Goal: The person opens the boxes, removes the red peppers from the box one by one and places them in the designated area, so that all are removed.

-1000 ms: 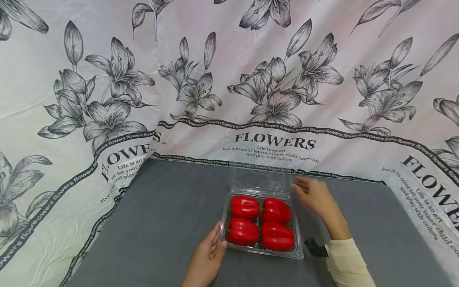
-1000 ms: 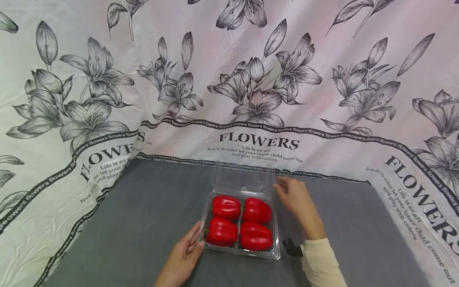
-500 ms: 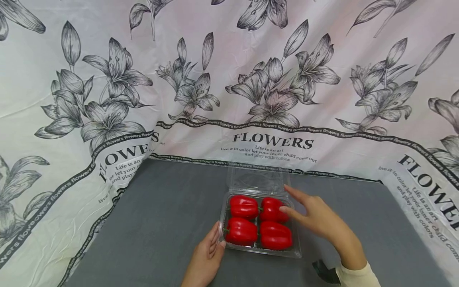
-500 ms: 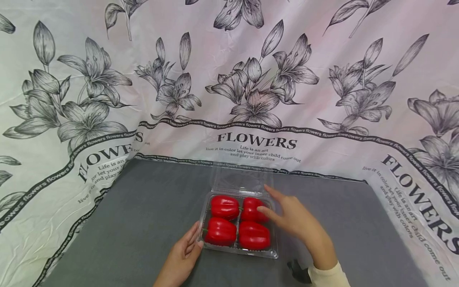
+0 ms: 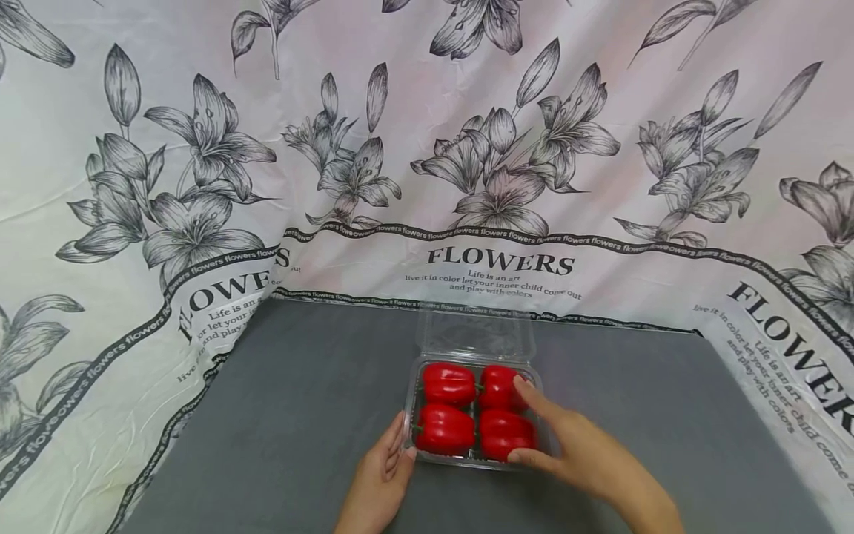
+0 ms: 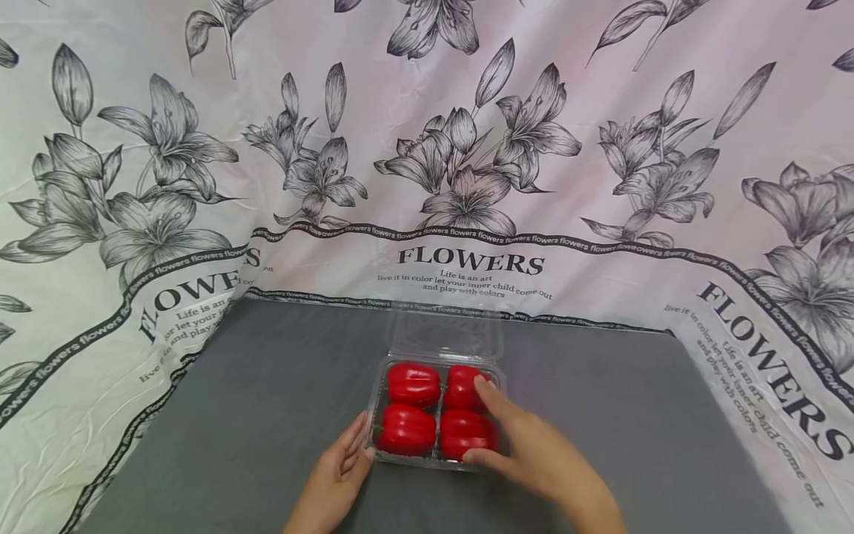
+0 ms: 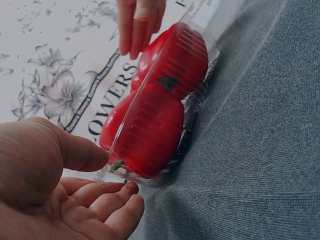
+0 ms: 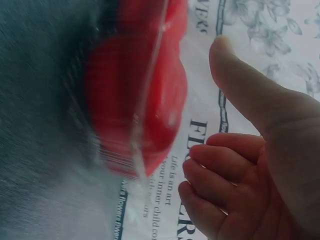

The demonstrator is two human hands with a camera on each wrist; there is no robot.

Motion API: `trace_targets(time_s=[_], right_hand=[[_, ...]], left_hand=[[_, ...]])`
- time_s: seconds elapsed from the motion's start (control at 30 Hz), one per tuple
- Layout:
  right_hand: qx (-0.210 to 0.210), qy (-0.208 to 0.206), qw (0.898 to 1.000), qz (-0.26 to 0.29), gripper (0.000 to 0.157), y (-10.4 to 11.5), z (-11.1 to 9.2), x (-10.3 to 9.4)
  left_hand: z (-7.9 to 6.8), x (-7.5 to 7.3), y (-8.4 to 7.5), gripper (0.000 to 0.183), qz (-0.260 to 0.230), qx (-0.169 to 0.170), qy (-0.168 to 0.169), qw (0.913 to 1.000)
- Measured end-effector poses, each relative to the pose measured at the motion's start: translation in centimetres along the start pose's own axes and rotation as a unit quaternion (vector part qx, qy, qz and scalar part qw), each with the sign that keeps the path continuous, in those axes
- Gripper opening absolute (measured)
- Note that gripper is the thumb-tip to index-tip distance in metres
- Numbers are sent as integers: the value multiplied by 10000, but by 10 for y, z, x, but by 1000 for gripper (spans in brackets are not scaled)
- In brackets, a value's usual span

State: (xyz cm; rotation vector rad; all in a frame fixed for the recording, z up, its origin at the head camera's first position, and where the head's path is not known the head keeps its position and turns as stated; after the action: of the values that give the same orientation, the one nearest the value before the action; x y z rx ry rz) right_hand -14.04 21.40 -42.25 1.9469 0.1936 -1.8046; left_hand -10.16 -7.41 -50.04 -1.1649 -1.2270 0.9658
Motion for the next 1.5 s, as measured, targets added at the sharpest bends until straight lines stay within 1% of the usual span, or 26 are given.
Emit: trace_targets(time_s=[0.27,0.4,0.53,0.77,0.87,1.23,1.4,1.5], right_hand=[[272,142,9995,-57,107,5,-3,18],[445,141,9989,-66,107,6,-4,23],[558,56,9983,-181,105,9,-4,25],[507,-202,9973,-497,98,14,-3,26],[478,-248,9969,-572,94,15,-1,27],[608,-246,9966,-506,79,16,-1,28],[579,-238,9964,-564,78,17,-1,26],[576,-232,9962,-612,79,17,-1,26]], left_hand=[[0,-4,-2,64,109,-27,-97,9999],[1,-5,-2,64,52,-56,-98,9999],[1,-5,-3,64,-39,-21,-85,10000],[2,-4,-2,65,-41,-49,-91,9999],[2,-4,-1,65,-45,-29,-72,10000],[2,-3,0,66,-48,-51,-29,10000],[2,-2,0,67,-72,-37,-15,10000],[1,-1,-1,67,-50,-14,13,10000]])
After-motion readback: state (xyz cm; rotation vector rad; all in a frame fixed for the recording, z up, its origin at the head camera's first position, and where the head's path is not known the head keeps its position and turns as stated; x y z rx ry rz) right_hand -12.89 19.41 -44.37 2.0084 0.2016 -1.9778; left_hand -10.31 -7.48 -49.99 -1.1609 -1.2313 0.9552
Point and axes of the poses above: each hand's wrist, its own z-axis towards the middle knuckle, its own x-axis out of the palm, y = z × x, the point moved 5 cm from there along z, towards the middle knuckle, and after that the axes turned 15 degrees about -z, right-handed, at the moved point
